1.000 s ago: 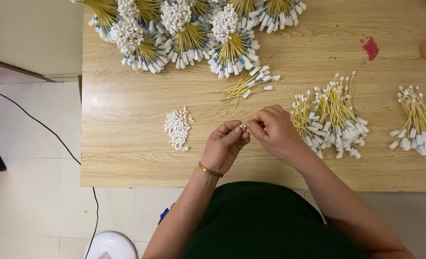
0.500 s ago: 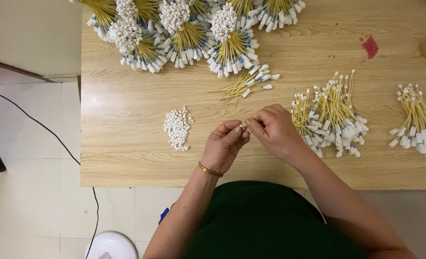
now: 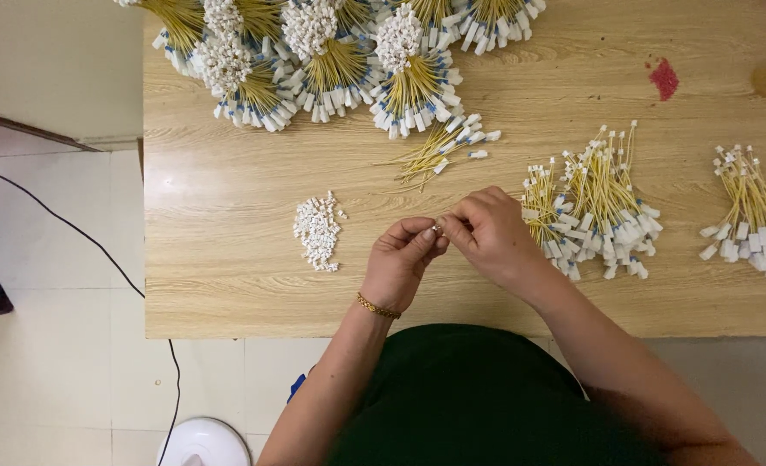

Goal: Assembling small white tips onto yellow stems at a workstation

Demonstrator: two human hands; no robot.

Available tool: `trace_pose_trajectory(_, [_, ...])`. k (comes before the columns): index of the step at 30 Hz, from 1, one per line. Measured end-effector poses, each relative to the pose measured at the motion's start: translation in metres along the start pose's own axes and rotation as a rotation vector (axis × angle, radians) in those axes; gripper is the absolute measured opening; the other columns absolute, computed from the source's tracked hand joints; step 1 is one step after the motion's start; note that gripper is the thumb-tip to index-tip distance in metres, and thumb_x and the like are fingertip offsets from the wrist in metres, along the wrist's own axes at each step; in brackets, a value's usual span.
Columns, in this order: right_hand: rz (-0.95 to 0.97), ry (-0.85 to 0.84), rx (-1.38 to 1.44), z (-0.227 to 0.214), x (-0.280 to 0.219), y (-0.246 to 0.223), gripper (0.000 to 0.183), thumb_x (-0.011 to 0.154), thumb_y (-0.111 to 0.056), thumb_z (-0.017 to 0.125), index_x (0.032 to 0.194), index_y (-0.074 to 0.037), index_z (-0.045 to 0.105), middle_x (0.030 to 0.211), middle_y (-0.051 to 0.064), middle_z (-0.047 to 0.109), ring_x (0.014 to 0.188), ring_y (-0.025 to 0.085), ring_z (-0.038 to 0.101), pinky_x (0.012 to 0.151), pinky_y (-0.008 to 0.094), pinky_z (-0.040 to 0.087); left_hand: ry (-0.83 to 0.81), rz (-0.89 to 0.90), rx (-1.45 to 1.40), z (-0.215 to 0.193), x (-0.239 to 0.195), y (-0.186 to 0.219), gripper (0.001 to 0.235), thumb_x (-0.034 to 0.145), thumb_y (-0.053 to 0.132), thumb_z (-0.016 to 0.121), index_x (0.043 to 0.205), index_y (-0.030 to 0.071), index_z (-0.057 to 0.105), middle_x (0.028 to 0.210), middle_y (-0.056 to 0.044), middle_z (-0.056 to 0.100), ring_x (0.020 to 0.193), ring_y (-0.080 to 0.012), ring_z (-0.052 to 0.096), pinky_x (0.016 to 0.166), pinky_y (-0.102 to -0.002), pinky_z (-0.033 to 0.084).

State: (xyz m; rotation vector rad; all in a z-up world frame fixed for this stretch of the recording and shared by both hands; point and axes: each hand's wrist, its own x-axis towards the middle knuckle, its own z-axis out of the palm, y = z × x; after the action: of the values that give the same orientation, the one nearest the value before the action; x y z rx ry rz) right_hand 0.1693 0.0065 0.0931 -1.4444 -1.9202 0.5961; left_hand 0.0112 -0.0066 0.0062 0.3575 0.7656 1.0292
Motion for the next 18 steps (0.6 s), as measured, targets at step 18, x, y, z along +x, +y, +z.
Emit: trace_pose_trajectory(18, [0.135, 0.161, 0.057, 0.007, -0.009, 0.01, 0.019, 0.088, -0.022, 0.073, 0.073, -0.013, 0.063, 0.063, 0.004, 0.058, 0.065, 0.025, 0.062, 0.066, 0.036, 0.05, 0.044, 0.086, 0.288, 0.005, 0.021, -0.012, 0.015, 0.09, -0.003, 0.064, 0.105, -0.004, 0.067, 0.091, -0.015, 0.07, 0.081, -0.0203, 0.071, 0.077, -0.031, 0.06])
